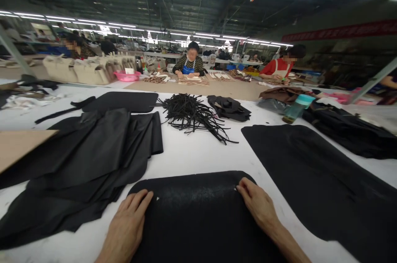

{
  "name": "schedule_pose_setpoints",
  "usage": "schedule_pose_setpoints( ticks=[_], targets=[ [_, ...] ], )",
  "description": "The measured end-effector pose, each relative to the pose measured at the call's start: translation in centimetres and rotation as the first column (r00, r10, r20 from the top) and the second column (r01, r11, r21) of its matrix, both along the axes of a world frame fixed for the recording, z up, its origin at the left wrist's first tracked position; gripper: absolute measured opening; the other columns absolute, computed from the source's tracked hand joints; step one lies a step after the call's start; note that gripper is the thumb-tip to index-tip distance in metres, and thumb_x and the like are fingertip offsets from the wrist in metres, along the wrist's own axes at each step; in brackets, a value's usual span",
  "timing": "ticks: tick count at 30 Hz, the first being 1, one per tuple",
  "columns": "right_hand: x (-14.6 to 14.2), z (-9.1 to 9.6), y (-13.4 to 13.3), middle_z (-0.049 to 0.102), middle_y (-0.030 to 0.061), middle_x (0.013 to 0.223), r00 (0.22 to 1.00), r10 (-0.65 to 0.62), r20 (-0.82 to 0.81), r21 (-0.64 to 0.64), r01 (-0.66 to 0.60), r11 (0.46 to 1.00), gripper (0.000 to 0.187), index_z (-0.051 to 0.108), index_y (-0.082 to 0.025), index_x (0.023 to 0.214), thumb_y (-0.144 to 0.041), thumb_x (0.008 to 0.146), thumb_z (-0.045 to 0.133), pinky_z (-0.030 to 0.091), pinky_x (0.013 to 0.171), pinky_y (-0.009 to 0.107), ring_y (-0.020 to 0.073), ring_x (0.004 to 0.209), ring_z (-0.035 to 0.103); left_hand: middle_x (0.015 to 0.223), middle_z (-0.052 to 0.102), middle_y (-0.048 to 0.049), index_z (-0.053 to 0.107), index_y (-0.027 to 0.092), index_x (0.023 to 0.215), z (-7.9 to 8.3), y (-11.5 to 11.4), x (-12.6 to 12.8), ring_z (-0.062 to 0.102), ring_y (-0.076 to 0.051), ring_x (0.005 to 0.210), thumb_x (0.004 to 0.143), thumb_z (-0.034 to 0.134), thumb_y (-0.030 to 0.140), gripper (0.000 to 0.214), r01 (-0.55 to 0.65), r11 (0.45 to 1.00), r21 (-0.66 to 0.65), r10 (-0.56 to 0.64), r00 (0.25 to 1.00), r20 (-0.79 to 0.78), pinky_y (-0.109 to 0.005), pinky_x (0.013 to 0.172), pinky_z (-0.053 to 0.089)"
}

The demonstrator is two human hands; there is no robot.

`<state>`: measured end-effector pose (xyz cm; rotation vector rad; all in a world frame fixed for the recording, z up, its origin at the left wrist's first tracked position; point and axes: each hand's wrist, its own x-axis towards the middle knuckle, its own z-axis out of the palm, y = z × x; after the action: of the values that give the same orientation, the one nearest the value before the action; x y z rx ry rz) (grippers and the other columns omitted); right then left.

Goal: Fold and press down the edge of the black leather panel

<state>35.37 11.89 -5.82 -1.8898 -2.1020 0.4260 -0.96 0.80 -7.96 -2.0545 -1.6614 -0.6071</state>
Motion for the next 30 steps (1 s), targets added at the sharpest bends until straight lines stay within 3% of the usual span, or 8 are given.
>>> schedule_pose_setpoints(
  ticks=[7,12,20,30],
  targets=[
    [0.0,-0.6,-0.7,0.052,-0.0025,0.063,0.999,-0.015,-0.047,0.077,0.018,0.997,0.031,0.045,-0.024,0.074,-0.048,0.086,0.029,0.032,0.058,0.031,0.0192,0.061,0.052,0.106,0.061,-0.0049,0.062,0.021,0.106,-0.1,-0.8,0.1,0.056,-0.018,0.096,0.080,0.035,0.007,0.040,-0.005,0.999,-0.043,0.008,0.997,0.081,-0.030,0.082,0.052],
    [-0.2,-0.3,-0.8,0.052,-0.0025,0.064,0.998,-0.036,-0.057,0.069,0.040,0.997,0.032,0.046,-0.024,0.074,-0.049,0.085,0.029,0.032,0.058,0.031,0.0194,0.062,0.052,0.110,0.057,-0.0045,0.060,0.026,0.112,-0.9,-0.9,-0.2,0.053,-0.019,0.100,0.082,0.034,0.006,0.044,0.015,0.992,-0.123,-0.003,0.996,0.095,-0.032,0.085,0.050],
    [-0.3,-0.5,-0.8,0.051,-0.0025,0.063,0.998,-0.045,-0.049,0.087,0.050,0.995,0.033,0.045,-0.024,0.074,-0.049,0.085,0.028,0.032,0.057,0.031,0.0192,0.060,0.051,0.108,0.057,-0.0046,0.060,0.030,0.112,0.3,-0.5,0.4,0.053,-0.020,0.096,0.073,0.035,-0.001,0.055,0.035,0.990,-0.139,-0.035,0.999,-0.001,-0.031,0.080,0.050],
    [-0.4,-0.1,-0.9,0.052,-0.0017,0.064,0.997,-0.053,-0.052,0.095,0.058,0.994,0.032,0.046,-0.024,0.074,-0.049,0.084,0.028,0.032,0.056,0.031,0.0200,0.061,0.052,0.114,0.053,-0.0050,0.058,0.030,0.115,-0.5,-0.6,0.1,0.050,-0.022,0.103,0.075,0.035,-0.001,0.056,0.004,0.981,-0.192,0.001,1.000,0.026,-0.034,0.086,0.048]
  ],
)
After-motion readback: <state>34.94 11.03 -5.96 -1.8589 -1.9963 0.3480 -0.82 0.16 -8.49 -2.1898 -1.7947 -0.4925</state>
